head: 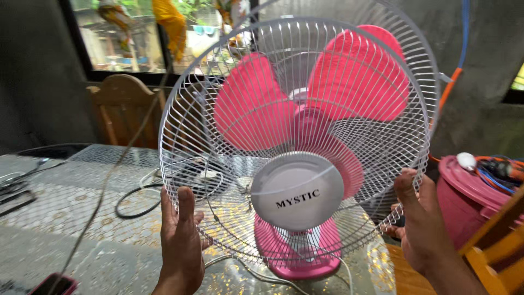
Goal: The person disassembles a pink electric fan by removing the front grille, unscrewing the blade nut, and detaching the fan blades. The components are placed on the table. The video ends before reassembly is shown.
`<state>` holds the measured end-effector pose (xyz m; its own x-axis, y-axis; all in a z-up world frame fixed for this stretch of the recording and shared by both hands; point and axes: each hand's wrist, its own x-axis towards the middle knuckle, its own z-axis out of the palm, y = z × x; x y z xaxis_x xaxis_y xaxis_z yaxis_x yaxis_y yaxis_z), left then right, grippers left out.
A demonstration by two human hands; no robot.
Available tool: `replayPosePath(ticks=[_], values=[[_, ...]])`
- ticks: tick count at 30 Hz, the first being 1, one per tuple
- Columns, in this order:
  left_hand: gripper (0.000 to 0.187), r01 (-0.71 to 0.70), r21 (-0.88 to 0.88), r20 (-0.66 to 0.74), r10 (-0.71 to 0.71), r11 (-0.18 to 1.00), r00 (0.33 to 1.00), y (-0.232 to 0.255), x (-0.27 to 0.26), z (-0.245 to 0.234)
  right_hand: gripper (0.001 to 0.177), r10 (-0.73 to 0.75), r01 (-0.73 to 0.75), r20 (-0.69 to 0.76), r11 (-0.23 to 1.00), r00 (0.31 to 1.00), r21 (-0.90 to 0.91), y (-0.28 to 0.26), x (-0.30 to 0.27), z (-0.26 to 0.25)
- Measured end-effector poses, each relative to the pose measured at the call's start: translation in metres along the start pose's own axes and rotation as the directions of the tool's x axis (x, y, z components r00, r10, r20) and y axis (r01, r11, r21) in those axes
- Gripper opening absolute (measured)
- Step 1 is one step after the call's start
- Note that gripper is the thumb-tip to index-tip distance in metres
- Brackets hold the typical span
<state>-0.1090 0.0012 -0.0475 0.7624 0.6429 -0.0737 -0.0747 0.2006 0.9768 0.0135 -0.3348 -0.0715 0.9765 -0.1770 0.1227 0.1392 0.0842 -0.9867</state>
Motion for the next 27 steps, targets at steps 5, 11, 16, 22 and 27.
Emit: replayPosePath(ticks=[5, 11, 16, 22, 27], values=[[0.126, 0.008, -0.014, -0.015, -0.008, 1.0, 1.0, -0.004, -0.003, -0.042, 0.069, 0.0, -0.002, 0.058, 0.999, 0.998, 0.034, 0.01, -0.024, 0.019], [0.128, -0.091, -0.045, 0.148, 0.097, 0.995, 0.984, 0.007, 0.022, -0.086, 0.052, 0.01, -0.032, 0.106, 0.978, 0.994, 0.205, 0.03, -0.045, 0.026], [0.131, -0.062, 0.062, 0.174, 0.051, 0.996, 0.983, 0.022, 0.03, -0.111, 0.05, -0.052, -0.003, 0.132, 0.921, 0.99, 0.391, 0.056, -0.061, 0.024], [0.127, -0.08, 0.116, 0.224, 0.052, 0.99, 0.973, 0.031, 0.032, -0.129, 0.049, -0.164, 0.112, 0.098, 0.909, 0.982, 0.401, 0.054, -0.077, 0.022], [0.127, -0.092, 0.116, 0.203, 0.067, 0.989, 0.977, 0.024, 0.037, -0.127, 0.051, -0.069, 0.042, 0.074, 0.947, 0.995, 0.319, 0.043, -0.086, 0.023]])
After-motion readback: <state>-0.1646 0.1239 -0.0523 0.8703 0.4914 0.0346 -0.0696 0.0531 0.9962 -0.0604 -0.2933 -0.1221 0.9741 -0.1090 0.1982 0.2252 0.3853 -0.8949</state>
